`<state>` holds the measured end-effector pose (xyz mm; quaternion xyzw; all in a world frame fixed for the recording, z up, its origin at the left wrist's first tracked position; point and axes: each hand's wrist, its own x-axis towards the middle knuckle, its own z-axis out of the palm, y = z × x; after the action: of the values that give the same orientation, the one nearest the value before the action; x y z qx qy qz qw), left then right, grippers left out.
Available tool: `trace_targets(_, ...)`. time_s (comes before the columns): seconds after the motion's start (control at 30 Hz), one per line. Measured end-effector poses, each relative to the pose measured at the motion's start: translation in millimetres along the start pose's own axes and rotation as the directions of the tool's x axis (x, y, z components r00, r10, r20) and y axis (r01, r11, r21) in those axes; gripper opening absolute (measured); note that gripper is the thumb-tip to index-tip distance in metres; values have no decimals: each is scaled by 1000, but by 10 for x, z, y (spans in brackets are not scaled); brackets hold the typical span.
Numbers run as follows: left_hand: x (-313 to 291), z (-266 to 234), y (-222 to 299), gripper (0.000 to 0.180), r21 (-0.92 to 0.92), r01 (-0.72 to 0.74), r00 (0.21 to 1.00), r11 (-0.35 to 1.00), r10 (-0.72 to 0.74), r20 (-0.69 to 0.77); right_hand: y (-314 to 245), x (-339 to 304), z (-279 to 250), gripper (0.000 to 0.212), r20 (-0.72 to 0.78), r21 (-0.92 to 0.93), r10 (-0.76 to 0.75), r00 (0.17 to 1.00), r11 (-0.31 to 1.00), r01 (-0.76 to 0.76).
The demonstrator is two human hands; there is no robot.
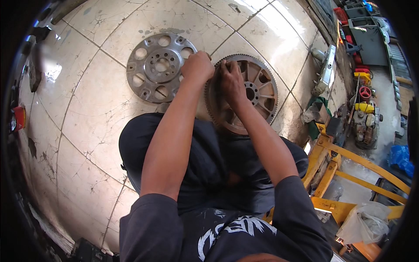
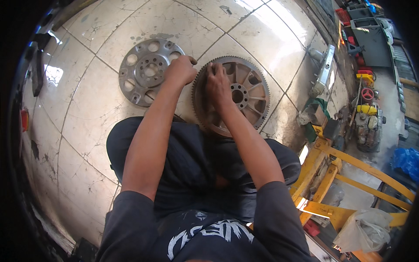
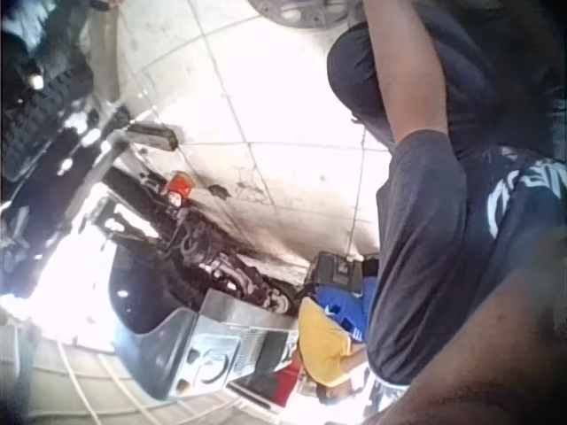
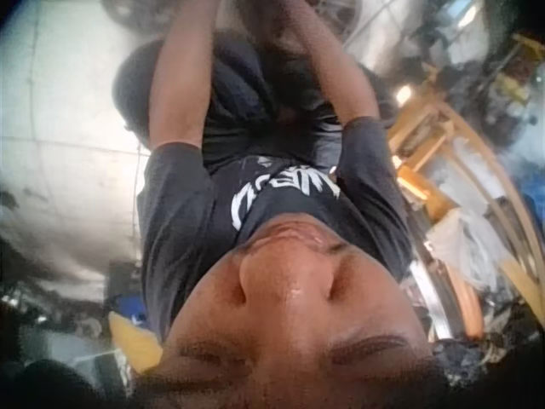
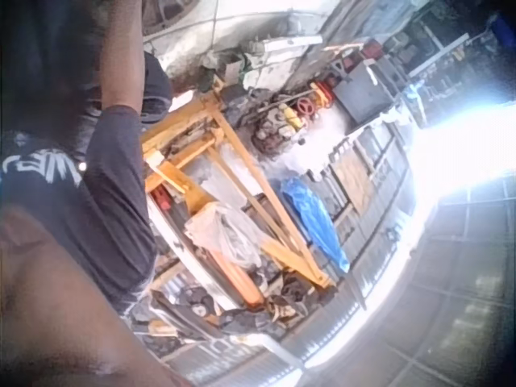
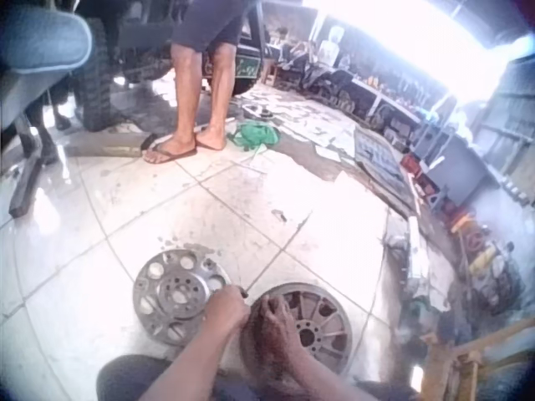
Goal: The person scrubs a large metal gear with a small abrasive pad, focusing on the central hub and spokes. They rotate the gear to access different areas and continue scrubbing the same component throughout the clip.
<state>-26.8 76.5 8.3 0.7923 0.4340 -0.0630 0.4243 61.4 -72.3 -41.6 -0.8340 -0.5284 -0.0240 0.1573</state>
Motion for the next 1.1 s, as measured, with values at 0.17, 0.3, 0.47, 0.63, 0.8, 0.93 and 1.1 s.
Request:
trace_targets(0.17, 86, -15, -123, 46, 66, 58, 997, 996, -54, -61, -88, -182, 36, 54, 41, 44, -235, 971, 971, 233)
trace_targets(0.3, 17, 8, 29, 46, 57, 30, 1000, 998, -30, 5, 165, 77, -11, 59, 31, -36, 4, 1000, 999, -3)
trace_targets(0.47, 17, -82, -44, 37, 32, 58, 998, 998, -57, -31, 36, -213, -27, 52, 79, 105, -263, 962, 961, 254)
trace_targets(0.63, 13, 6, 45, 34, 44, 17, 1000, 999, -17, -5, 253, 4, 38, 51, 95, 36, -26, 995, 999, 23)
trace_targets(0.8, 56, -44, -31, 36, 24, 62, 998, 998, -62, -13, 119, -7, 20, 48, 89, 78, -80, 993, 994, 73)
trace_targets(0.93, 59, 3, -52, 38, 67, 15, 999, 998, -17, 30, 183, 36, 65, 55, 78, 55, -7, 997, 998, 2)
trace_targets(1.1, 52, -61, -91, 38, 39, 58, 998, 998, -57, -19, 76, -79, 67, 61, 144, 86, -166, 976, 984, 155)
